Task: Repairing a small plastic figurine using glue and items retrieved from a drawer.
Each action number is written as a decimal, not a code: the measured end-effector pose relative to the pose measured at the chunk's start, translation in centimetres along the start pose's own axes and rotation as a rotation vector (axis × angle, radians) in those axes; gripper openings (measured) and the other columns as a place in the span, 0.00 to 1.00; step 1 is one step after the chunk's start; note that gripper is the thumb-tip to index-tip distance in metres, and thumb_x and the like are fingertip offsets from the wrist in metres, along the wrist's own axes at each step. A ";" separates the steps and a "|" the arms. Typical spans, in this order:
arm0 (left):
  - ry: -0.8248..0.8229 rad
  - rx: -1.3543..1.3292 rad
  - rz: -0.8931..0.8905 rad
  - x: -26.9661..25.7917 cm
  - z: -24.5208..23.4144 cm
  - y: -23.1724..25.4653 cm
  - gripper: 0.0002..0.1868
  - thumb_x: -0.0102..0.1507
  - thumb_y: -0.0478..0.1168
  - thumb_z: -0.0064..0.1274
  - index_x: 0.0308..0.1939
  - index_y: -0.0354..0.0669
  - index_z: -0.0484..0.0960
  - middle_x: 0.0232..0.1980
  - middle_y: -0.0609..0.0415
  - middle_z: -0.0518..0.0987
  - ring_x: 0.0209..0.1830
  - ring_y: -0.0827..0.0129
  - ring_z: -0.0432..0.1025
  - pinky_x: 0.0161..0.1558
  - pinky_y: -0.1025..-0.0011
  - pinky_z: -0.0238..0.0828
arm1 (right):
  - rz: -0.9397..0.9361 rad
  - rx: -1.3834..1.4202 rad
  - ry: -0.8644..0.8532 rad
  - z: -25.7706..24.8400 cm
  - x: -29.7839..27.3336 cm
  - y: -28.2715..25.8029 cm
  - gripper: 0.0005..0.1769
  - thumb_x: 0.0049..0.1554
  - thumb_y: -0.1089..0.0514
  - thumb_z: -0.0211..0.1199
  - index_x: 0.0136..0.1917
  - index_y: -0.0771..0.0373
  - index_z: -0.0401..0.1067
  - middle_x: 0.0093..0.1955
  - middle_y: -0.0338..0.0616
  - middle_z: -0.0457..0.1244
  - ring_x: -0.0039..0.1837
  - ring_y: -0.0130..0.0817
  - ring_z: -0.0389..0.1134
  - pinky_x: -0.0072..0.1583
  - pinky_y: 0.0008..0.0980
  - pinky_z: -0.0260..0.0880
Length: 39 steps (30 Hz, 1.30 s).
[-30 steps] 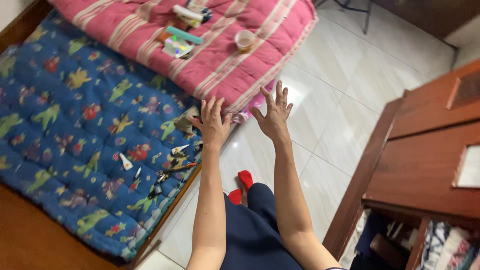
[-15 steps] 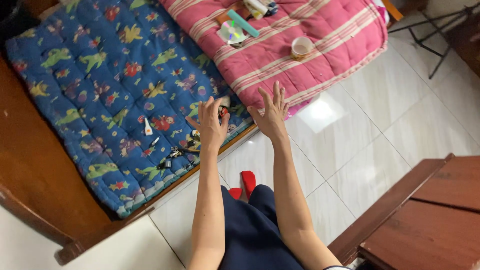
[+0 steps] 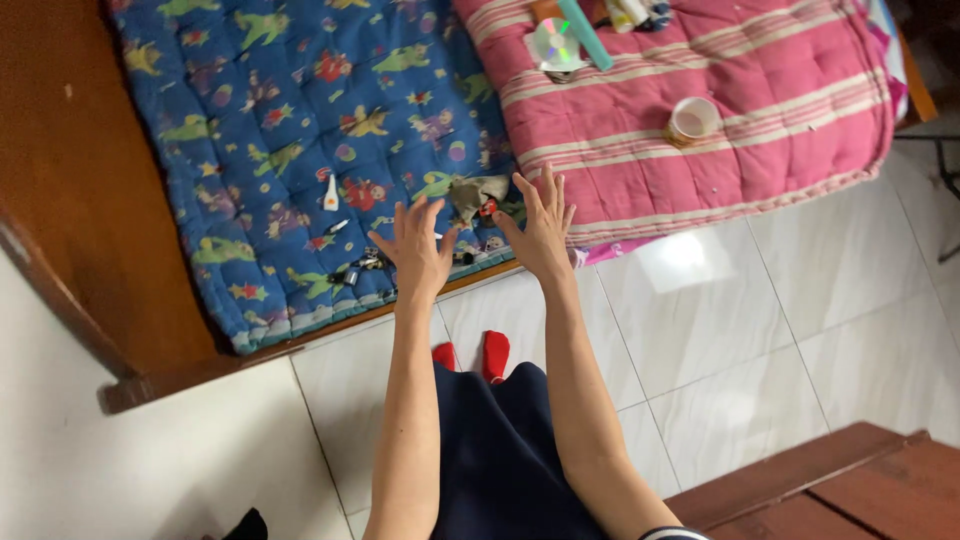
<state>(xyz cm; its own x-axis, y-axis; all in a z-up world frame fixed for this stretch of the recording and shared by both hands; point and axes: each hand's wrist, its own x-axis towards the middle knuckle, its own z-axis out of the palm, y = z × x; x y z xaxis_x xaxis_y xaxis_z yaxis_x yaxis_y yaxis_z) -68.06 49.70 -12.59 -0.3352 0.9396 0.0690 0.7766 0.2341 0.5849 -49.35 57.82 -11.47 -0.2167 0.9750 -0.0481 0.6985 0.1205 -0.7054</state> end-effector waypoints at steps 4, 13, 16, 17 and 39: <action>0.009 0.046 -0.038 0.5 -0.1 -1.8 0.27 0.65 0.47 0.61 0.68 0.60 0.71 0.75 0.57 0.66 0.81 0.44 0.50 0.67 0.17 0.23 | -0.052 -0.008 -0.042 1.5 1.0 -1.7 0.39 0.58 0.41 0.69 0.78 0.47 0.61 0.88 0.49 0.34 0.87 0.56 0.30 0.77 0.73 0.30; 0.072 0.143 0.043 1.4 -2.8 -5.7 0.25 0.65 0.47 0.61 0.65 0.56 0.75 0.73 0.54 0.66 0.79 0.47 0.51 0.65 0.15 0.23 | -0.151 -0.054 -0.108 6.0 3.0 -5.0 0.39 0.57 0.45 0.70 0.78 0.49 0.61 0.87 0.49 0.36 0.87 0.54 0.32 0.77 0.74 0.28; 0.058 0.207 0.028 1.8 -4.0 -6.8 0.09 0.67 0.48 0.60 0.47 0.55 0.79 0.71 0.58 0.70 0.80 0.50 0.55 0.67 0.17 0.23 | -0.149 -0.080 -0.127 7.6 3.6 -5.2 0.39 0.57 0.44 0.70 0.77 0.50 0.61 0.87 0.50 0.37 0.87 0.53 0.33 0.76 0.75 0.28; 0.078 0.182 0.022 1.9 -4.4 -6.9 0.09 0.67 0.49 0.60 0.45 0.53 0.79 0.65 0.60 0.73 0.77 0.53 0.58 0.68 0.17 0.23 | -0.137 -0.084 -0.124 8.0 3.7 -5.1 0.38 0.57 0.45 0.70 0.77 0.50 0.62 0.87 0.50 0.38 0.87 0.52 0.34 0.76 0.75 0.28; -0.012 0.158 0.127 4.2 0.1 -11.2 0.03 0.69 0.45 0.54 0.45 0.58 0.81 0.50 0.68 0.79 0.55 0.67 0.74 0.72 0.24 0.31 | -0.011 -0.214 -0.106 11.9 7.1 3.7 0.34 0.61 0.45 0.66 0.77 0.50 0.61 0.85 0.51 0.44 0.85 0.55 0.40 0.76 0.74 0.30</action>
<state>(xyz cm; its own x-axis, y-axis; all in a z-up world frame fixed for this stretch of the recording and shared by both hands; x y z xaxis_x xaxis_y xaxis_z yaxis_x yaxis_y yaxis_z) -78.08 51.07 -18.91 -0.2235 0.9667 0.1245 0.8866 0.1486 0.4381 -56.44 62.97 -22.86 -0.2874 0.9498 -0.1235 0.8220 0.1784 -0.5408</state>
